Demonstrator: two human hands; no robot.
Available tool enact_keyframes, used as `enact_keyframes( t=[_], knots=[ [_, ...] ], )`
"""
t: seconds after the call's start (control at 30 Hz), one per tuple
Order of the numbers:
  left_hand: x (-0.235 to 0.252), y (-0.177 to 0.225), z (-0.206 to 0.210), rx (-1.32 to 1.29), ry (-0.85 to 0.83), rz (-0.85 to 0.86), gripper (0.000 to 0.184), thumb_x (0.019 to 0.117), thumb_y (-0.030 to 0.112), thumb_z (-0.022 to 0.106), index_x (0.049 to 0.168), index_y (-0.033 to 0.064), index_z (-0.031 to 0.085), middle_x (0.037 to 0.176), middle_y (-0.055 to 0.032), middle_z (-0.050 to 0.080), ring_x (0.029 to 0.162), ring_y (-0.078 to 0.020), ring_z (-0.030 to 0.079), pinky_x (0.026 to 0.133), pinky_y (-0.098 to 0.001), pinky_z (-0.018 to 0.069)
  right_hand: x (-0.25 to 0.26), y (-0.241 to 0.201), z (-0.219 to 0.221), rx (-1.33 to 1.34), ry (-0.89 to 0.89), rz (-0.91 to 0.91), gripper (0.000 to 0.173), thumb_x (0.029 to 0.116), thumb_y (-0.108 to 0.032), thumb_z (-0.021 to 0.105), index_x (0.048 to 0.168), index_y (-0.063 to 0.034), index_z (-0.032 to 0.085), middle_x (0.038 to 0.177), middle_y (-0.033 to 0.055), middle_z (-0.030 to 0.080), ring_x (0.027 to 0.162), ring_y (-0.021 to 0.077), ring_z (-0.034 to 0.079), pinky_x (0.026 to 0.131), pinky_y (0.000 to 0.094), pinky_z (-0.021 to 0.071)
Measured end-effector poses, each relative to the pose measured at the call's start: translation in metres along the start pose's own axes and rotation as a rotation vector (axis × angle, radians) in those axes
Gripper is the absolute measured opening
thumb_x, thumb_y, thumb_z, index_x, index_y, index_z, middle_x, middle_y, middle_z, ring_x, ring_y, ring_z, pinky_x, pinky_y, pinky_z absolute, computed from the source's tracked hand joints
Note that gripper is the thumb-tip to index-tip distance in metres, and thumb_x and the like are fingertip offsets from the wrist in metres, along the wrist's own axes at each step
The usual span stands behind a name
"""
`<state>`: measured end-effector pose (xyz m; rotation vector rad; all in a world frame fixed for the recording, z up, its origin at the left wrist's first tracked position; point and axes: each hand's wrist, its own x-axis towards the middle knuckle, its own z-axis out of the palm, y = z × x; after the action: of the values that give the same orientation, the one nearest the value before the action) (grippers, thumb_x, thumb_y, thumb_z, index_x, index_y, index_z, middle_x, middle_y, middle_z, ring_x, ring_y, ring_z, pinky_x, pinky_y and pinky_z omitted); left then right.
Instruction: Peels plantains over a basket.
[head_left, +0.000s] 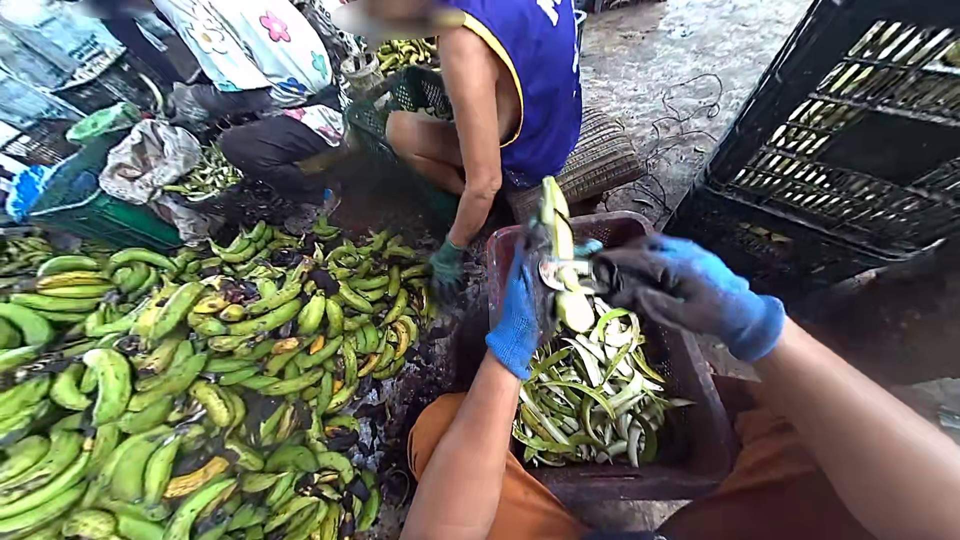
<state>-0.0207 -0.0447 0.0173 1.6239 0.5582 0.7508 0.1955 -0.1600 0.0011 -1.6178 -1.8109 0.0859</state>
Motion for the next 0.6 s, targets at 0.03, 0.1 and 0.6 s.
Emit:
enact_keyframes(
  t=[0.03,0.1,0.6],
  knots=[
    [-0.003,0.001,0.002,-0.048,-0.091,-0.026,0.046,0.1090,0.025,0.040,0.154,0.0188,0.038,0.125,-0.0033,0.063,0.096,-0.0074,0.065,0.080,-0.0288,0.0576,0.007,0.005,-0.009,-0.090,0.072,0.039,0.046,0.0948,-0.036,0.055,0.138,-0.0222,0.065,0.120,0.0160,0.068,0.106,0.0347,0.066,0.086,0.0599,0.0536],
    [-0.001,0.009,0.006,-0.157,-0.256,-0.188,0.044,0.1099,0.032,0.038,0.153,0.0237,0.040,0.115,-0.0062,0.068,0.080,-0.0119,0.067,0.066,-0.0289,0.0585,0.017,0.013,-0.030,-0.228,0.181,0.203,0.049,0.0972,-0.034,0.056,0.146,-0.0263,0.058,0.125,0.0233,0.064,0.111,0.0455,0.063,0.087,0.0679,0.0490],
    [-0.004,0.011,-0.001,-0.096,-0.239,-0.106,0.042,0.1103,0.032,0.038,0.150,0.0223,0.045,0.126,-0.0011,0.065,0.097,-0.0074,0.066,0.080,-0.0289,0.0585,0.022,0.025,-0.026,-0.122,0.092,0.100,0.050,0.0973,-0.041,0.051,0.145,-0.0274,0.060,0.124,0.0189,0.066,0.109,0.0398,0.063,0.088,0.0648,0.0485]
  ],
)
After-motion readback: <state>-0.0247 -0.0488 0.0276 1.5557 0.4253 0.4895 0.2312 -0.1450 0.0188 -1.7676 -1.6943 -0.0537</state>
